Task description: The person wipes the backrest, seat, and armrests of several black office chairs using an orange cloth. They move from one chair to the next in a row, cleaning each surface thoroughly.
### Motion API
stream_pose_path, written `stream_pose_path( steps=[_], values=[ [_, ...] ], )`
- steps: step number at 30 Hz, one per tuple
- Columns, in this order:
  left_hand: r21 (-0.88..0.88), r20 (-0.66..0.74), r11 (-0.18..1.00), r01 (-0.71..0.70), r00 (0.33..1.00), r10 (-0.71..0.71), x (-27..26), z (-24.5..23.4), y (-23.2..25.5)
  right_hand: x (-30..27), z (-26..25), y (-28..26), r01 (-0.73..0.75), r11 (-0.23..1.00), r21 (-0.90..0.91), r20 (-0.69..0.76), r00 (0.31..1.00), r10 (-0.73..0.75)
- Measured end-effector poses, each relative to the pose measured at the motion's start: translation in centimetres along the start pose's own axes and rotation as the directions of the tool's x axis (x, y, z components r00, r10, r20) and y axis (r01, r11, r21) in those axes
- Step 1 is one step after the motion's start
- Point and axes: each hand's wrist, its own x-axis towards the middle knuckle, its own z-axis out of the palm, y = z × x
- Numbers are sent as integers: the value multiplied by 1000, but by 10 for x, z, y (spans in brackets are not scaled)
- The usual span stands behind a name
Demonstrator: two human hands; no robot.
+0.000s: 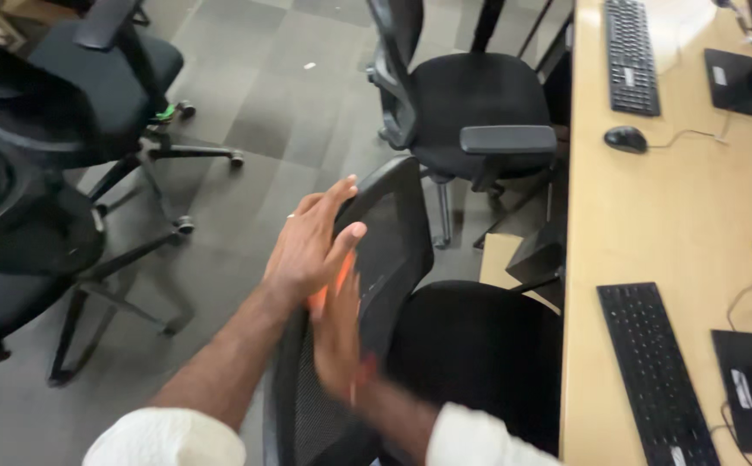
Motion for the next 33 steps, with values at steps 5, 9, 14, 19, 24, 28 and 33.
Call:
stream_pose_path(
  steps=[5,9,14,19,24,28,33],
  values=[
    [59,-24,998,26,999,-24,-1,5,7,-120,-10,-21,-51,998,-22,185,981,54],
    [45,-15,998,40,999,-39,-5,2,13,-106,-9,-19,-192,979,-67,175,964,201],
    [126,-139,991,54,990,-36,-13,5,19,65,-3,25,-428,825,369,-158,846,510],
    [180,-166,981,75,985,-45,-29,16,21,109,-38,67,-54,998,-38,-238,970,43],
    [193,-162,962,-195,960,227,-52,4,20,37,-15,38,-320,770,552,82,940,331],
    [208,-84,978,7,996,11,-72,-1,30,-114,-3,-13,-320,807,496,145,947,286],
    [222,-41,941,255,967,-252,-105,2,53,-200,-12,-9,-540,533,651,219,806,550]
  ],
)
